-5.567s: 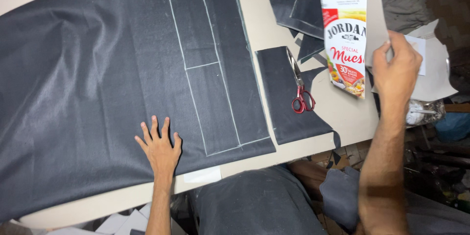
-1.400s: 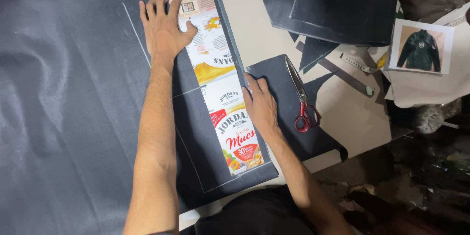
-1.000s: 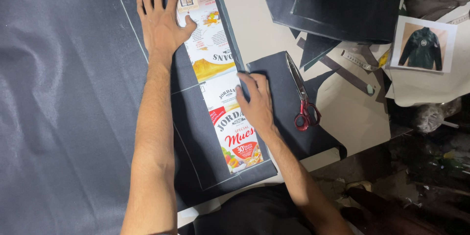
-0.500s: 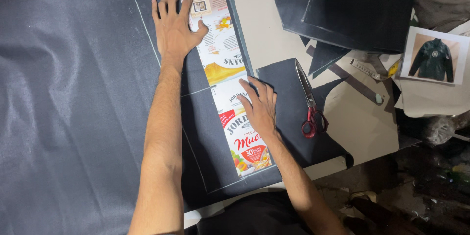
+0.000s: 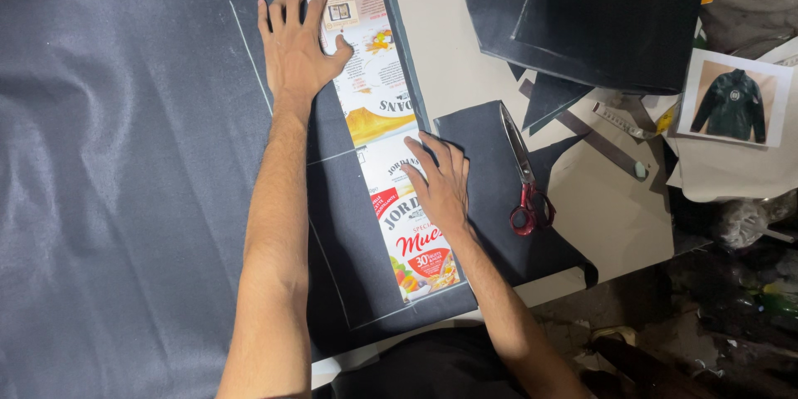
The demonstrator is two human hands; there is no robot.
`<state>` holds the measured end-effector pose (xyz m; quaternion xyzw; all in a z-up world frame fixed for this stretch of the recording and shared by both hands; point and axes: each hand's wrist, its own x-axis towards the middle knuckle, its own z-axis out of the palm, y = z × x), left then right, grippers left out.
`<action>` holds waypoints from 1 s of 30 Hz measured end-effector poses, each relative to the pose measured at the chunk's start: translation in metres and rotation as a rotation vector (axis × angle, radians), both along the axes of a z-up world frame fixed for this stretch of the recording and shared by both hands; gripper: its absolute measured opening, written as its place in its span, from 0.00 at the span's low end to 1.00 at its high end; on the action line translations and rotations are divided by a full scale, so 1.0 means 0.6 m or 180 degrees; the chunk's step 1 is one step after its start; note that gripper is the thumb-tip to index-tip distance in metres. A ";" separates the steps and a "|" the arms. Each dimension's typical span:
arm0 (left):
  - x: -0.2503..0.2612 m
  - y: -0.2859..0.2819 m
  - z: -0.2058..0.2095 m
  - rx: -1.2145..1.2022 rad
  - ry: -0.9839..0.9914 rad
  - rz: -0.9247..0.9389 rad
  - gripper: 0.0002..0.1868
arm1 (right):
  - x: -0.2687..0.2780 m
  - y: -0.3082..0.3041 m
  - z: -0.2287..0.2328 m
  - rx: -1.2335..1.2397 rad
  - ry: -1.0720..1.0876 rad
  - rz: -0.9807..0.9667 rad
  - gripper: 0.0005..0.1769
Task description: The person cuts a large piece of dark fabric using shears, following chalk lines and a cereal box template placed on the fabric. The person repeatedly repositions the fabric and template, then cuts along the marked outlines to produce separate fabric pieces.
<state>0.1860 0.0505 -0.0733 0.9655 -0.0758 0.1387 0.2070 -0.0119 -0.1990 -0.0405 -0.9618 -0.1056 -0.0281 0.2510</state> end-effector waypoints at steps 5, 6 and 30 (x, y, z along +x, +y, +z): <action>-0.001 -0.001 0.003 -0.0031 0.0014 0.0012 0.39 | 0.000 0.001 0.002 -0.0022 -0.0046 0.0009 0.25; -0.001 -0.001 0.004 -0.0038 0.0010 0.0014 0.38 | -0.001 0.001 0.002 -0.0020 -0.0041 0.0001 0.25; 0.000 -0.002 0.001 -0.0030 -0.0018 0.0023 0.39 | 0.000 0.001 -0.001 -0.0044 -0.0060 0.0007 0.24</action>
